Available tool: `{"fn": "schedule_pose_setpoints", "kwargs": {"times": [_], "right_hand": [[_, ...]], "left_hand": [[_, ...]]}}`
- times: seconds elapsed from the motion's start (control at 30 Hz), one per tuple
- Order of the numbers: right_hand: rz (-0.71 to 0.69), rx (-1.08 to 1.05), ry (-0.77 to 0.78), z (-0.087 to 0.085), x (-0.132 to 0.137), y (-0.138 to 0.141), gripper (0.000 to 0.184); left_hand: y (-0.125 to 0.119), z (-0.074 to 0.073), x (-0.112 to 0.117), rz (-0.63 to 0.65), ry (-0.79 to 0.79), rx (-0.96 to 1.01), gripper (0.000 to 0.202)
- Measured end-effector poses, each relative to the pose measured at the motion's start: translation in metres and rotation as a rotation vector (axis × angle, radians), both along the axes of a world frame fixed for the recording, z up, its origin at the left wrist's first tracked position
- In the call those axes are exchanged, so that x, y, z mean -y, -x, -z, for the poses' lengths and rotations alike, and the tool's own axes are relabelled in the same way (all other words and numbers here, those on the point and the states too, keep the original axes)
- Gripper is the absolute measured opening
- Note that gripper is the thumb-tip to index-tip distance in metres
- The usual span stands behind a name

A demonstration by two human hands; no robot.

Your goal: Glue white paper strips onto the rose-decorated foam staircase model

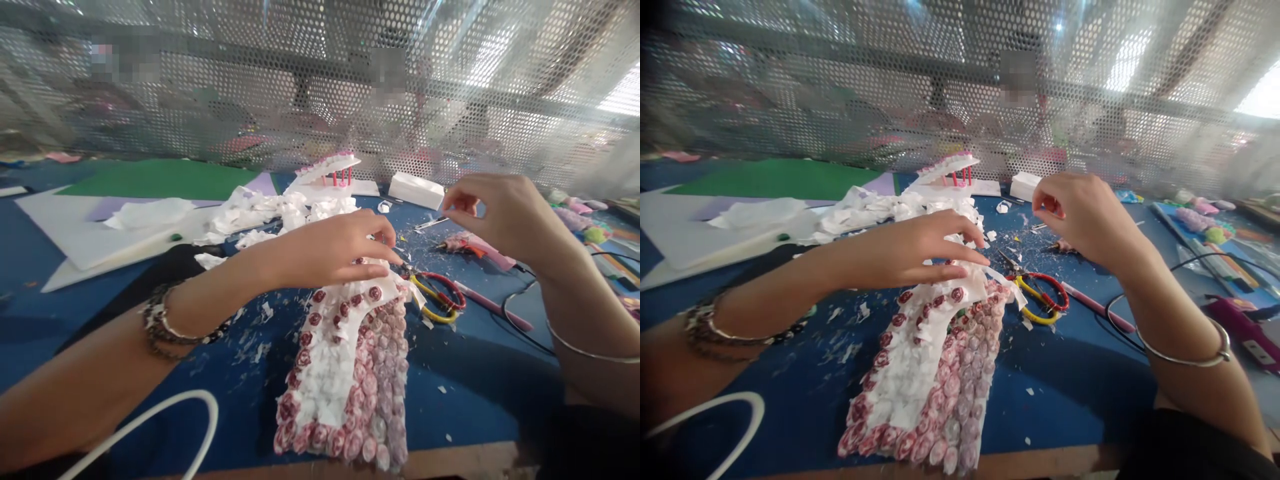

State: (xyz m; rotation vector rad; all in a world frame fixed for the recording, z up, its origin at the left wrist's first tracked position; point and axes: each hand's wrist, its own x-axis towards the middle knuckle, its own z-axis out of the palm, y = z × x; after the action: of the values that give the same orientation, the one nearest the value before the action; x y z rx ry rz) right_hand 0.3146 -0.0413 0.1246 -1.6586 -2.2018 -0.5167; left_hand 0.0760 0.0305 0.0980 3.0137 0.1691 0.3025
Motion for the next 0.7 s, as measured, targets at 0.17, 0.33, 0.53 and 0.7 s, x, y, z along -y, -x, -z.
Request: {"fn": "schedule_pose_setpoints", "kwargs": {"times": [0.17,0.33,0.53,0.7], "right_hand": [[0.062,0.013,0.003,-0.001,0.0,-0.001,0.029],[0.061,-0.058,-0.039,-0.001,-0.002,-0.004,0.008],[0.038,-0.13,-0.015,-0.002,0.002,-0.003,0.003],[0.022,-0.141,0.019,-0.004,0.007,0.001,0.005]], "left_hand": [[-0.015,-0.005,0.001,0.085,-0.112,-0.04,0.02],[-0.022,-0.004,0.004,0.122,-0.156,-0.038,0.015],[-0.019,-0.007,0.005,0.102,-0.132,-0.057,0.011],[-0.016,-0.009,0.005,0.079,-0.069,-0.054,0.011]]}}
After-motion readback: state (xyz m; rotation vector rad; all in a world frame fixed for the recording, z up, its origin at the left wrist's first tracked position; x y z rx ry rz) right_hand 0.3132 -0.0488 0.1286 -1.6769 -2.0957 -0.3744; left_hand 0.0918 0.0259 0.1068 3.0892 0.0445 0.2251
